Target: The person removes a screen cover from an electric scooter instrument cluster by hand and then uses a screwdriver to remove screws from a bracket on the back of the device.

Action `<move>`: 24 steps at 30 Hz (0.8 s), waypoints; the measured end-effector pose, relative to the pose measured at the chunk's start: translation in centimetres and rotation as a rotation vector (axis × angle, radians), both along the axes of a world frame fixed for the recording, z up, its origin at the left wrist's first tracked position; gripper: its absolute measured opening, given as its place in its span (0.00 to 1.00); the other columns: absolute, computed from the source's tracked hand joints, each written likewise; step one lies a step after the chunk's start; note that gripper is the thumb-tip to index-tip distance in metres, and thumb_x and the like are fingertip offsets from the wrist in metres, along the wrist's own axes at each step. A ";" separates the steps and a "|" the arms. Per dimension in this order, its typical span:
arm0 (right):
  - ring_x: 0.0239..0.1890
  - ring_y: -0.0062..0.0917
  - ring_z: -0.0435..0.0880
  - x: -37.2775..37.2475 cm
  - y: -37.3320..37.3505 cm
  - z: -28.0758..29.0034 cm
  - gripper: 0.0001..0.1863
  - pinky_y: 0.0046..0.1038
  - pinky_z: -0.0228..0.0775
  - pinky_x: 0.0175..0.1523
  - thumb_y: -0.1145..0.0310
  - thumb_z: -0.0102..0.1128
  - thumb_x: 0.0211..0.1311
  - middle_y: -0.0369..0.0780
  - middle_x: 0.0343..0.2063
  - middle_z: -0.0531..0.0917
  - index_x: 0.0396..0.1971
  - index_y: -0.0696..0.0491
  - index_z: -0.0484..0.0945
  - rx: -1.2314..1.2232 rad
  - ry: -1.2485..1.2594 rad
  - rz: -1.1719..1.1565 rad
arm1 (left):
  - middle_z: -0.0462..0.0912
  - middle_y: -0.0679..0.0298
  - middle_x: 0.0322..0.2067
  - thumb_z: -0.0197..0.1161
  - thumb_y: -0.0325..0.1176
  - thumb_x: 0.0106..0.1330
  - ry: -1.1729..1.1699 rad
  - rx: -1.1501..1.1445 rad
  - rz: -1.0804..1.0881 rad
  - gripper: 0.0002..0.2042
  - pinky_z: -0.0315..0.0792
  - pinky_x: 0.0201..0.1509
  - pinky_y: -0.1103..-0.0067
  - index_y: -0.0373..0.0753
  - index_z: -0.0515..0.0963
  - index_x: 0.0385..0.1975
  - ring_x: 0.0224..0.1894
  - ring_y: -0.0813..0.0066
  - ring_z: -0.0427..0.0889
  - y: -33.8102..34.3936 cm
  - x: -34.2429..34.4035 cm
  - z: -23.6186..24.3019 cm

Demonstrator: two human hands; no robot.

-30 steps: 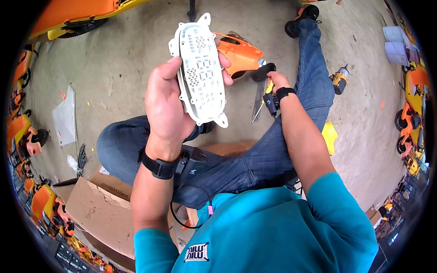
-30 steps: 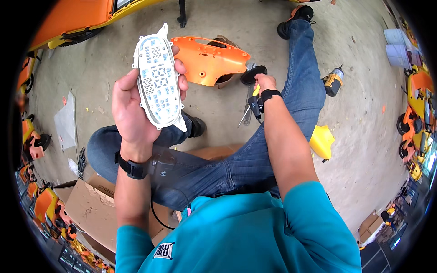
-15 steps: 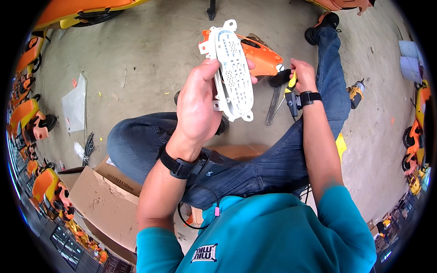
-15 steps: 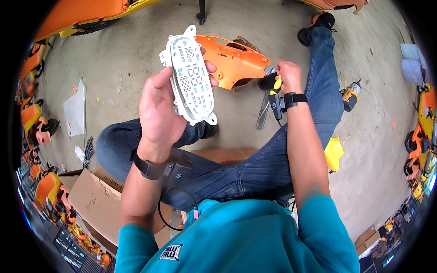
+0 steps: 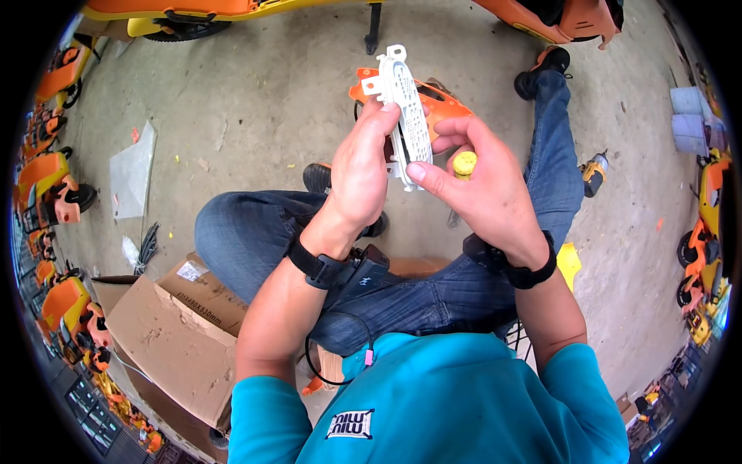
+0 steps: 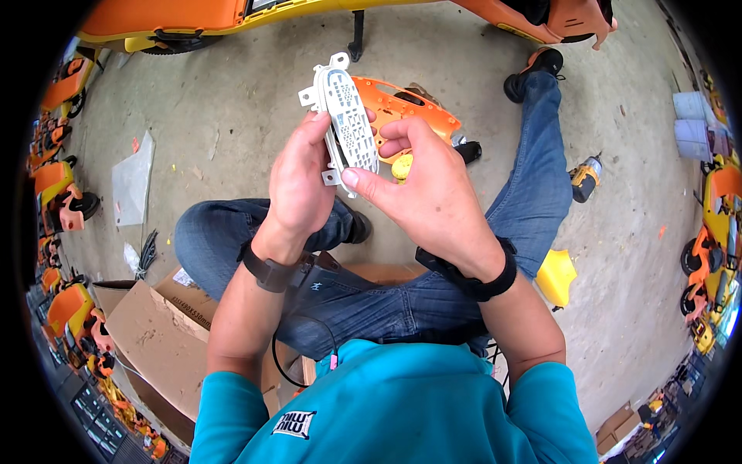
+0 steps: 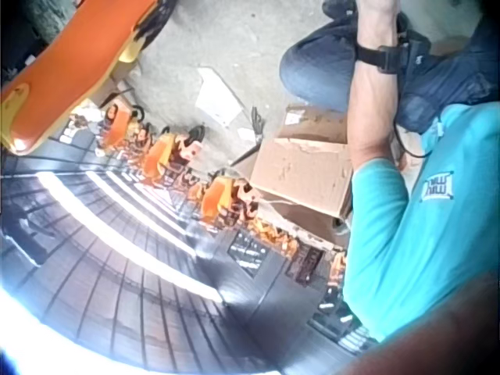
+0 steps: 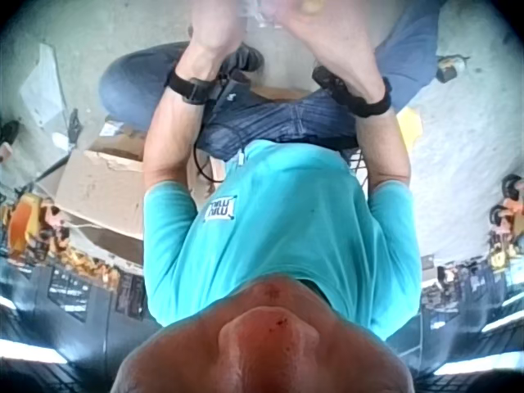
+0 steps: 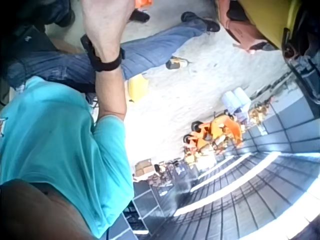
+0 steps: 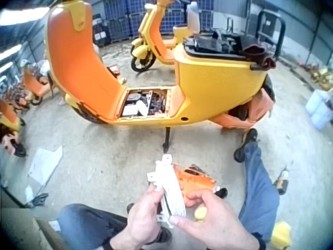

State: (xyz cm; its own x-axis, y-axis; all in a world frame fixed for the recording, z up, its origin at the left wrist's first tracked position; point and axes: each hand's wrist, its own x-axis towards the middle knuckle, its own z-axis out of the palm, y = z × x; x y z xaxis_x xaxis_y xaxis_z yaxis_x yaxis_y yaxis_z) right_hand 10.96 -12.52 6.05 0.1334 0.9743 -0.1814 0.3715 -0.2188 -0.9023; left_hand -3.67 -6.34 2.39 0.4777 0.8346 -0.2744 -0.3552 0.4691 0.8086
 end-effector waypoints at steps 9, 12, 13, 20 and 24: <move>0.37 0.19 0.81 0.6 0.2 -0.5 0.18 0.22 0.74 0.43 0.67 0.71 0.56 0.39 0.34 0.84 0.43 0.61 0.79 -0.088 0.274 0.004 | 0.78 0.59 0.51 0.39 0.39 0.78 0.021 0.063 -0.072 0.19 0.71 0.58 0.74 0.34 0.66 0.60 0.51 0.72 0.78 0.0 0.1 0.4; 0.37 0.17 0.80 1.0 0.2 0.1 0.17 0.21 0.74 0.42 0.68 0.70 0.58 0.37 0.34 0.83 0.44 0.61 0.79 -0.128 0.349 0.005 | 0.77 0.59 0.51 0.39 0.40 0.78 0.037 0.077 -0.095 0.20 0.71 0.58 0.74 0.33 0.66 0.60 0.51 0.73 0.78 0.0 0.0 0.6; 0.38 0.16 0.80 1.2 0.2 0.5 0.17 0.20 0.74 0.42 0.68 0.69 0.58 0.36 0.34 0.83 0.45 0.61 0.79 -0.144 0.372 0.006 | 0.77 0.59 0.51 0.39 0.40 0.79 0.045 0.079 -0.106 0.20 0.71 0.59 0.74 0.33 0.67 0.60 0.52 0.73 0.78 0.1 -0.1 0.6; 0.29 0.12 0.75 2.3 -0.1 0.8 0.17 0.15 0.67 0.31 0.67 0.68 0.60 0.34 0.33 0.82 0.45 0.61 0.79 -0.214 0.461 -0.035 | 0.78 0.60 0.49 0.42 0.39 0.78 0.011 0.048 -0.113 0.19 0.71 0.56 0.75 0.34 0.67 0.60 0.51 0.74 0.78 0.1 0.0 0.8; 0.25 0.11 0.73 2.6 -0.2 0.5 0.17 0.14 0.64 0.27 0.66 0.67 0.61 0.34 0.32 0.82 0.46 0.61 0.79 -0.228 0.555 -0.056 | 0.77 0.66 0.43 0.48 0.42 0.76 0.057 0.085 -0.097 0.18 0.70 0.51 0.79 0.35 0.71 0.54 0.45 0.81 0.75 0.3 0.1 1.0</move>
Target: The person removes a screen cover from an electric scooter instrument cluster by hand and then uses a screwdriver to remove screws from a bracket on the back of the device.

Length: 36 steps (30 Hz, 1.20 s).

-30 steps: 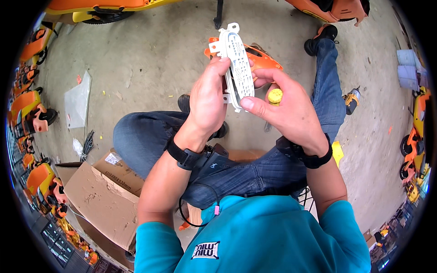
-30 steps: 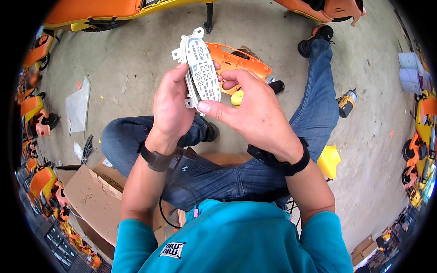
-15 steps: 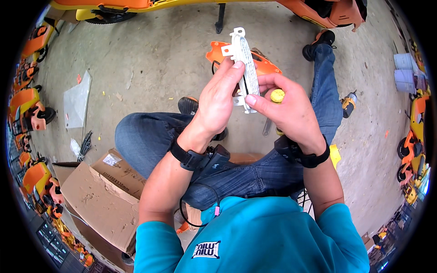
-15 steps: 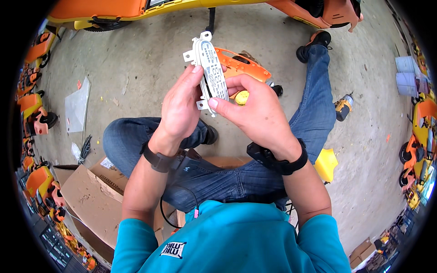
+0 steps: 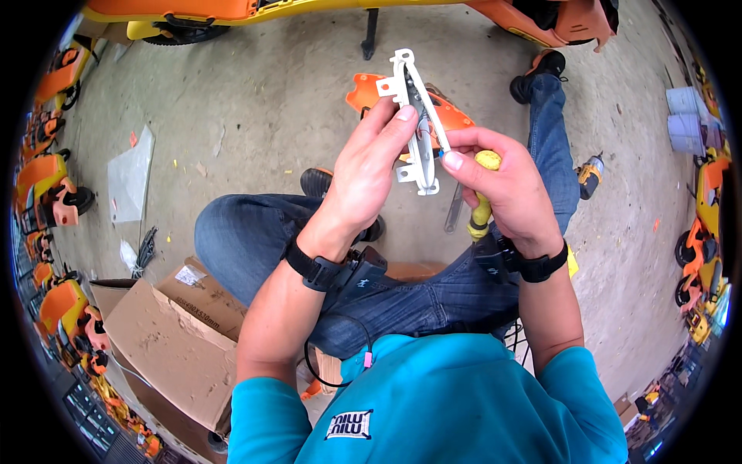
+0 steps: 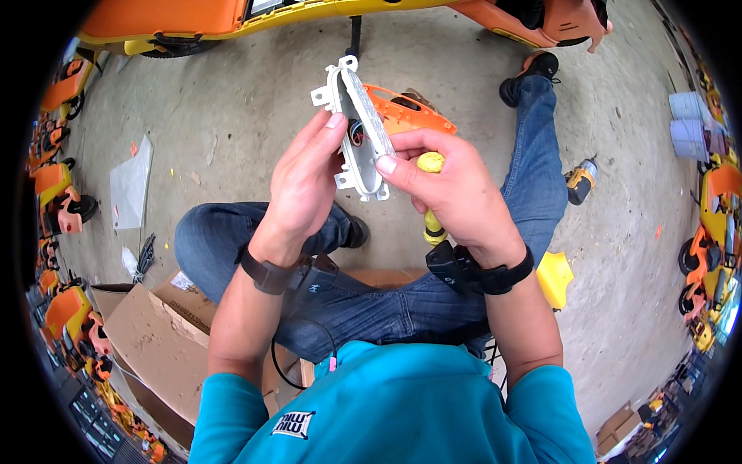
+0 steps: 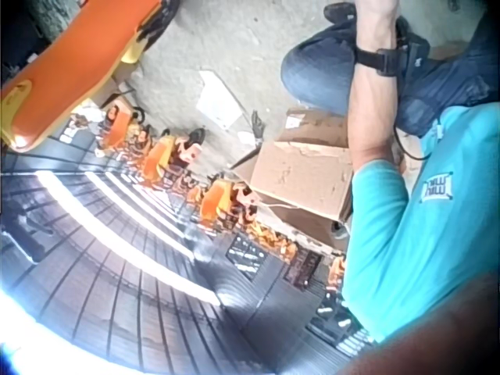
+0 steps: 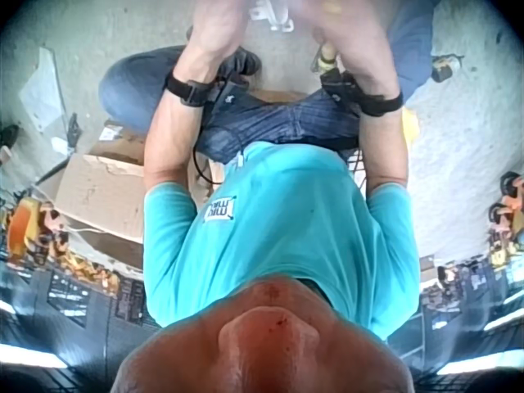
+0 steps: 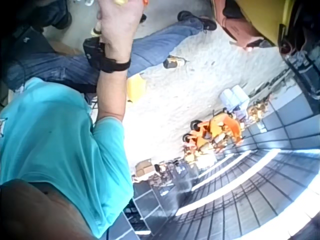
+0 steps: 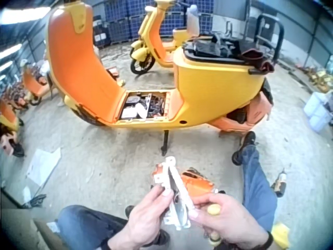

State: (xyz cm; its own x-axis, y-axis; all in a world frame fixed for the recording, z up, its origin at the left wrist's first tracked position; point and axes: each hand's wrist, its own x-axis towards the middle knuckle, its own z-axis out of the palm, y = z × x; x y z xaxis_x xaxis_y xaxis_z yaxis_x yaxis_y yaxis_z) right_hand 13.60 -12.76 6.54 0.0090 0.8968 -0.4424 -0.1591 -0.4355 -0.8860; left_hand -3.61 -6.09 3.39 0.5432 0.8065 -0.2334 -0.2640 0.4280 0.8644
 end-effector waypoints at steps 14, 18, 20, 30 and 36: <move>0.31 0.11 0.71 1.7 0.0 -1.5 0.20 0.15 0.64 0.28 0.62 0.56 0.70 0.38 0.41 0.82 0.53 0.62 0.74 0.046 0.489 0.052 | 0.79 0.63 0.40 0.54 0.44 0.74 -0.041 0.020 0.031 0.20 0.71 0.49 0.80 0.30 0.72 0.51 0.43 0.80 0.77 0.2 -0.2 0.8; 0.34 0.13 0.71 2.3 -0.5 -2.7 0.22 0.17 0.66 0.29 0.62 0.52 0.72 0.42 0.45 0.80 0.55 0.63 0.70 0.100 0.601 0.070 | 0.79 0.62 0.41 0.55 0.43 0.73 -0.068 0.045 0.032 0.20 0.73 0.49 0.80 0.30 0.71 0.52 0.43 0.80 0.78 0.1 -0.4 1.1; 0.35 0.16 0.72 2.2 -0.7 -3.2 0.24 0.18 0.67 0.29 0.59 0.51 0.72 0.44 0.46 0.80 0.56 0.64 0.69 0.127 0.692 0.073 | 0.79 0.61 0.42 0.56 0.42 0.73 -0.098 0.050 0.039 0.20 0.73 0.49 0.79 0.30 0.70 0.53 0.43 0.79 0.78 0.0 -0.3 1.3; 0.33 0.20 0.73 2.5 -1.3 -5.4 0.34 0.20 0.67 0.27 0.54 0.55 0.69 0.50 0.46 0.78 0.61 0.69 0.63 0.197 0.918 0.087 | 0.78 0.60 0.45 0.56 0.37 0.73 -0.245 0.070 0.073 0.19 0.75 0.51 0.78 0.31 0.68 0.56 0.46 0.77 0.80 -0.6 0.0 2.1; 0.33 0.20 0.72 2.4 -1.3 -6.3 0.34 0.20 0.66 0.27 0.54 0.56 0.68 0.52 0.48 0.76 0.61 0.67 0.63 0.239 1.032 0.115 | 0.79 0.58 0.43 0.55 0.37 0.73 -0.303 0.001 0.034 0.18 0.81 0.43 0.77 0.31 0.67 0.55 0.38 0.72 0.85 -0.5 -0.4 2.8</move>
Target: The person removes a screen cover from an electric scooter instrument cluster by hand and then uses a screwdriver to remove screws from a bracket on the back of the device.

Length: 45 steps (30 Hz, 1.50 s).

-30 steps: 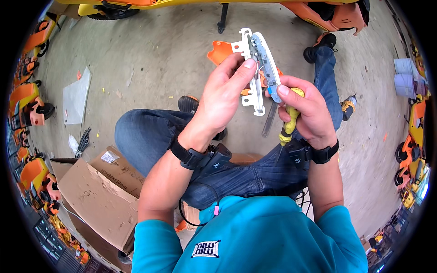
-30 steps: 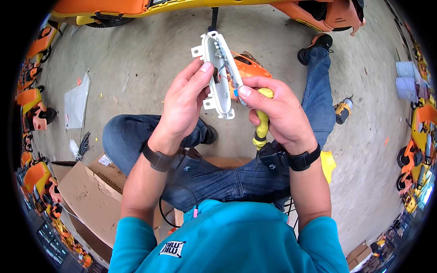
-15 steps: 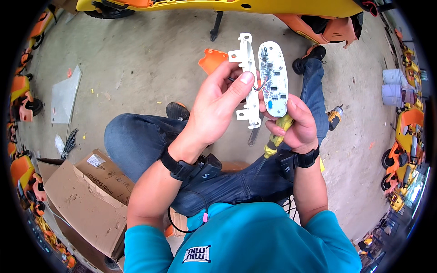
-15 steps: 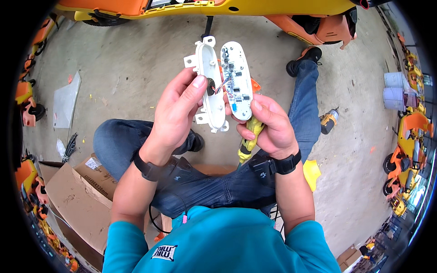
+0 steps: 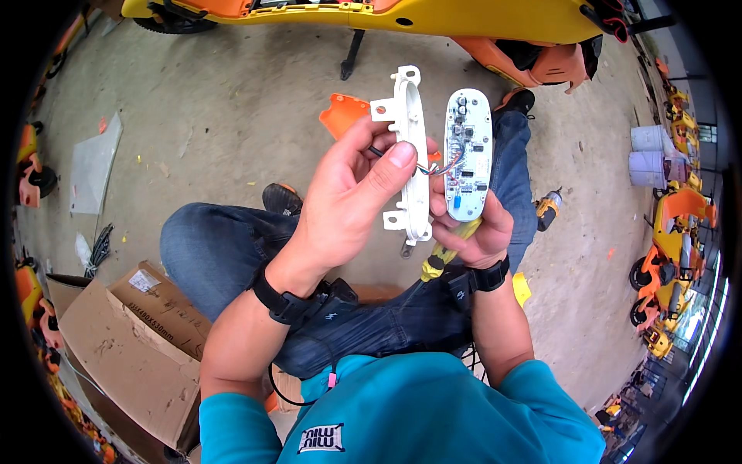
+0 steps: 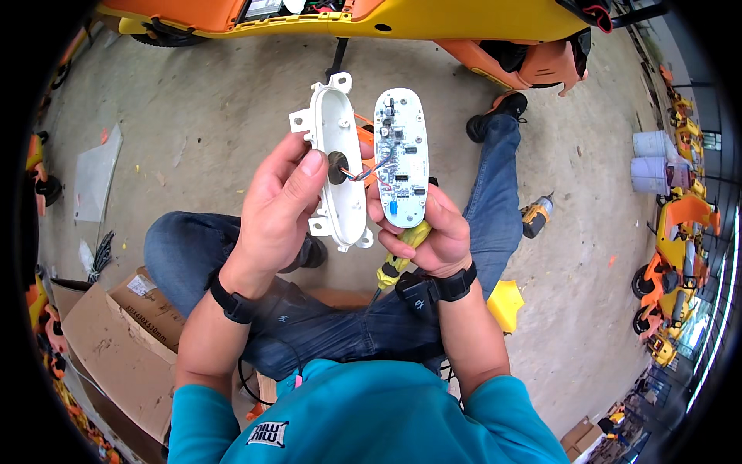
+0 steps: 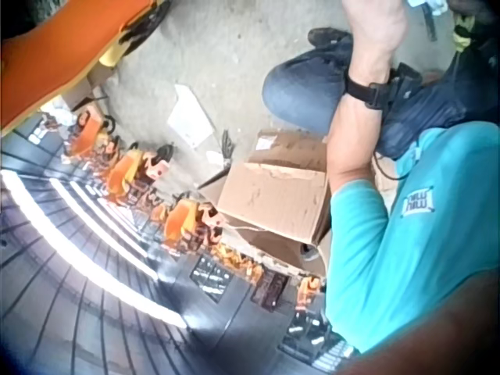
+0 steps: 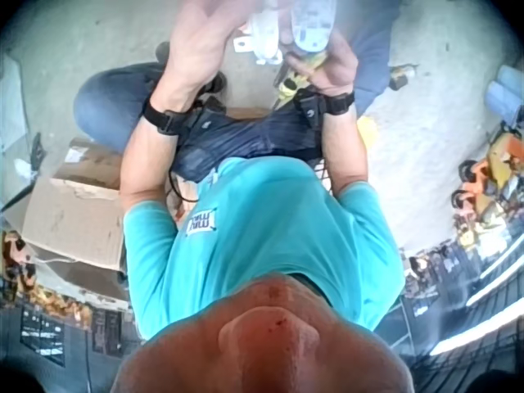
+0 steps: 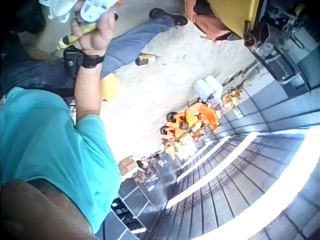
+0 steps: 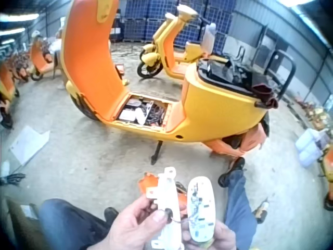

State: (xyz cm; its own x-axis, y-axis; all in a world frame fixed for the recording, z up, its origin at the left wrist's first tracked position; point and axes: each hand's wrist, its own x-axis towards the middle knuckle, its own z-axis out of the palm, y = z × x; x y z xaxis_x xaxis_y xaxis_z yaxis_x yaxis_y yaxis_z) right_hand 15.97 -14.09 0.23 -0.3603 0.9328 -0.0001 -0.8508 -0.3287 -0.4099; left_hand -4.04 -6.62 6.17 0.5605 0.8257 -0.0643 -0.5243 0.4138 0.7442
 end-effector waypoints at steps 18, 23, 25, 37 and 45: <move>0.36 0.21 0.74 -0.9 -0.4 -0.3 0.37 0.21 0.68 0.26 0.54 0.56 0.68 0.55 0.49 0.75 0.65 0.65 0.57 0.027 0.143 0.016 | 0.83 0.54 0.38 0.47 0.43 0.77 -0.022 0.004 -0.050 0.21 0.82 0.42 0.75 0.30 0.67 0.56 0.35 0.69 0.86 0.0 -0.3 0.9; 0.35 0.21 0.74 -1.2 -0.4 0.1 0.37 0.21 0.67 0.26 0.54 0.55 0.68 0.54 0.49 0.75 0.65 0.66 0.56 0.026 0.150 0.011 | 0.82 0.55 0.42 0.46 0.43 0.77 -0.023 -0.006 -0.044 0.22 0.82 0.43 0.75 0.31 0.65 0.58 0.36 0.69 0.86 -0.1 -0.2 0.6; 0.35 0.21 0.74 -1.4 -0.4 0.2 0.37 0.21 0.67 0.26 0.55 0.55 0.69 0.54 0.49 0.75 0.66 0.66 0.56 0.027 0.161 0.008 | 0.81 0.55 0.44 0.46 0.43 0.77 -0.019 -0.011 -0.030 0.22 0.82 0.43 0.75 0.31 0.64 0.59 0.37 0.70 0.85 -0.2 -0.2 0.5; 0.44 0.29 0.76 -1.8 -0.2 0.8 0.34 0.21 0.67 0.24 0.58 0.54 0.69 0.54 0.50 0.75 0.65 0.66 0.57 0.049 0.176 -0.020 | 0.80 0.56 0.50 0.45 0.44 0.77 -0.026 -0.055 -0.012 0.23 0.79 0.50 0.76 0.32 0.63 0.62 0.47 0.71 0.83 -0.2 -0.2 0.0; 0.42 0.28 0.77 -1.3 -0.3 0.2 0.35 0.21 0.67 0.25 0.56 0.57 0.67 0.54 0.50 0.75 0.64 0.65 0.58 0.065 0.149 0.011 | 0.78 0.55 0.51 0.43 0.48 0.77 0.048 0.024 -0.073 0.26 0.78 0.53 0.75 0.31 0.61 0.63 0.49 0.71 0.82 0.2 -0.7 -0.1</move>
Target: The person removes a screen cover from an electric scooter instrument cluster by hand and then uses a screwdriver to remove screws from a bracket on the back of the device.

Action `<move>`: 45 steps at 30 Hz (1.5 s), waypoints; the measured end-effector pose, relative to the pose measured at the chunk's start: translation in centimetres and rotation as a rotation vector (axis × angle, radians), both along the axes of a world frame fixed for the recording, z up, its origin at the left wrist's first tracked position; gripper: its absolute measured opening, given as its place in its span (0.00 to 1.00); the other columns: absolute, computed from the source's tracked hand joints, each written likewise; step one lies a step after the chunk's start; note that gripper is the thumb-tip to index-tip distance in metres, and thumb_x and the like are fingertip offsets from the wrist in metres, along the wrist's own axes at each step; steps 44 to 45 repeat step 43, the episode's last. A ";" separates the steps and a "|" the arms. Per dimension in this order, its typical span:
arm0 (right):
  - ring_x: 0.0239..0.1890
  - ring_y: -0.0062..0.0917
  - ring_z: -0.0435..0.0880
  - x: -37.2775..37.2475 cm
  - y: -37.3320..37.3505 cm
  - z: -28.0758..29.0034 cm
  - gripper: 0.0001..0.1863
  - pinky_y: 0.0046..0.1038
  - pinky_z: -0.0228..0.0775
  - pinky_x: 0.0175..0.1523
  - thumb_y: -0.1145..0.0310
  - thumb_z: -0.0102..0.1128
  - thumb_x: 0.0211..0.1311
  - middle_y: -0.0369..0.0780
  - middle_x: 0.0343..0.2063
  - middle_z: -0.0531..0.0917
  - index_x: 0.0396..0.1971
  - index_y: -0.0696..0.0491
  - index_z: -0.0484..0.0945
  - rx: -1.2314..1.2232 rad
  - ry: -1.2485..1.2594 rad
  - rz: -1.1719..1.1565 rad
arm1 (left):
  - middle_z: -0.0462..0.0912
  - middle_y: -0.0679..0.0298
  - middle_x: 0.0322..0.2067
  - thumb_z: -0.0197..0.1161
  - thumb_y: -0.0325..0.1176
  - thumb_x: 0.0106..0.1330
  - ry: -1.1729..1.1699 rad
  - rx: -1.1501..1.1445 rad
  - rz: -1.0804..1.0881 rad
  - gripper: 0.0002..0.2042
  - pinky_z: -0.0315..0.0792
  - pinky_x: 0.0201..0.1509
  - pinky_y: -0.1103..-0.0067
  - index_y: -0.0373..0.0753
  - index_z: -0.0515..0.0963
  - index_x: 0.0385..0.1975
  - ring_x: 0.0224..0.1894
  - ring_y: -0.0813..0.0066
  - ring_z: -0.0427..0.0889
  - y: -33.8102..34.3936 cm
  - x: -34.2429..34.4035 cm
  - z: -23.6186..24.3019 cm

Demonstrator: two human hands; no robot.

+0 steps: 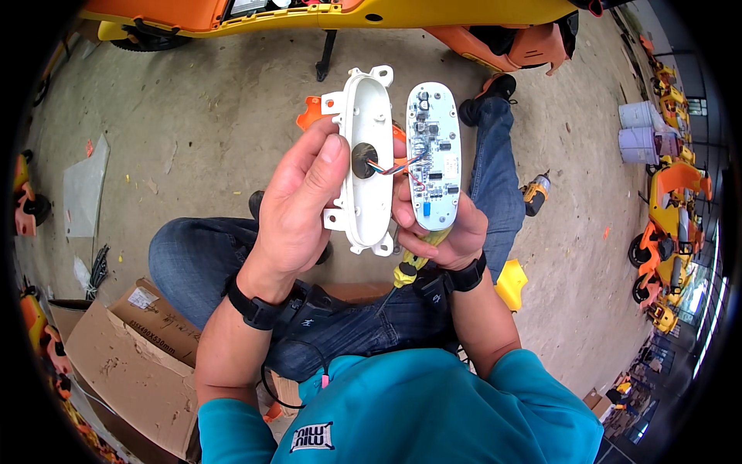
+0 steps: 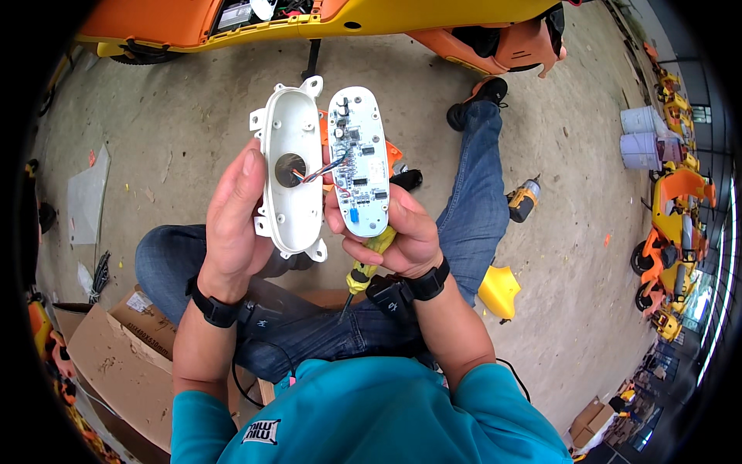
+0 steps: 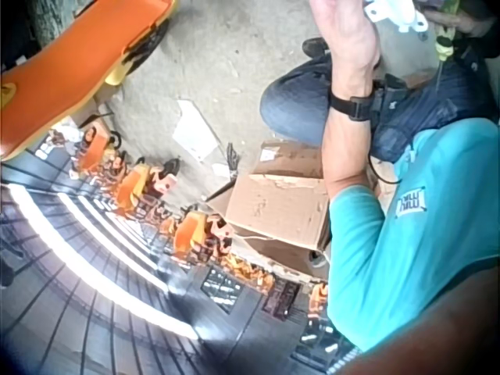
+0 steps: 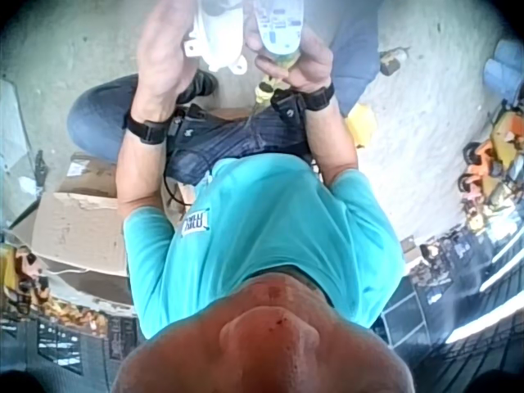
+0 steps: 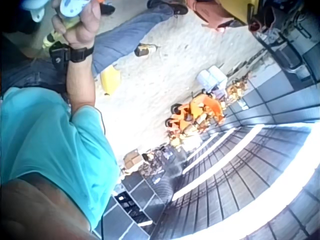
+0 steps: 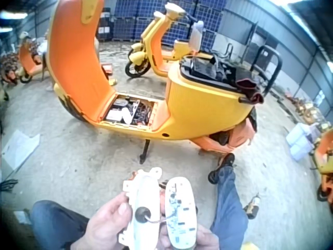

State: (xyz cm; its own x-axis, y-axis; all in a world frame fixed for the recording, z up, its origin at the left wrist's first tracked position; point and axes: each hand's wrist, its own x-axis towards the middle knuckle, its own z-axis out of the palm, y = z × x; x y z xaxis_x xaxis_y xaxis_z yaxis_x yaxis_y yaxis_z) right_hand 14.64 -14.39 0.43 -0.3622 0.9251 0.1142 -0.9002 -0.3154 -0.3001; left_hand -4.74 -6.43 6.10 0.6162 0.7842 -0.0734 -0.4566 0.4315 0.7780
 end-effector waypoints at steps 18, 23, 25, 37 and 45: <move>0.41 0.26 0.77 -0.5 -0.2 1.1 0.39 0.20 0.67 0.25 0.57 0.60 0.65 0.54 0.51 0.75 0.66 0.65 0.56 -0.059 -0.015 -0.028 | 0.79 0.56 0.52 0.45 0.41 0.77 -0.088 -0.061 0.034 0.21 0.76 0.55 0.77 0.32 0.63 0.62 0.51 0.72 0.81 0.0 0.0 0.2; 0.42 0.27 0.78 -0.4 -0.2 1.1 0.40 0.20 0.66 0.24 0.56 0.61 0.64 0.54 0.51 0.75 0.66 0.66 0.55 -0.033 -0.016 -0.030 | 0.79 0.53 0.52 0.43 0.41 0.78 -0.147 -0.095 0.013 0.21 0.77 0.56 0.73 0.31 0.63 0.61 0.51 0.67 0.82 0.1 0.2 0.4; 0.41 0.27 0.77 -0.5 -0.2 1.2 0.40 0.20 0.66 0.24 0.56 0.61 0.64 0.54 0.50 0.75 0.66 0.66 0.55 -0.026 -0.037 -0.050 | 0.79 0.52 0.52 0.43 0.42 0.78 -0.153 -0.109 0.013 0.21 0.77 0.56 0.71 0.31 0.64 0.60 0.51 0.65 0.82 0.0 0.1 0.4; 0.41 0.27 0.78 -0.4 -0.3 1.5 0.39 0.19 0.64 0.23 0.57 0.65 0.62 0.54 0.51 0.76 0.64 0.64 0.60 -0.026 -0.104 -0.025 | 0.80 0.57 0.49 0.45 0.41 0.78 -0.136 -0.131 -0.023 0.20 0.77 0.53 0.77 0.31 0.67 0.58 0.48 0.73 0.82 0.2 -0.3 0.3; 0.44 0.28 0.79 0.3 -0.4 1.2 0.40 0.19 0.66 0.23 0.57 0.66 0.61 0.55 0.52 0.75 0.65 0.62 0.59 -0.023 -0.149 0.001 | 0.79 0.58 0.51 0.49 0.43 0.76 -0.091 -0.073 -0.021 0.22 0.75 0.56 0.77 0.31 0.65 0.60 0.51 0.75 0.81 0.1 -0.4 0.4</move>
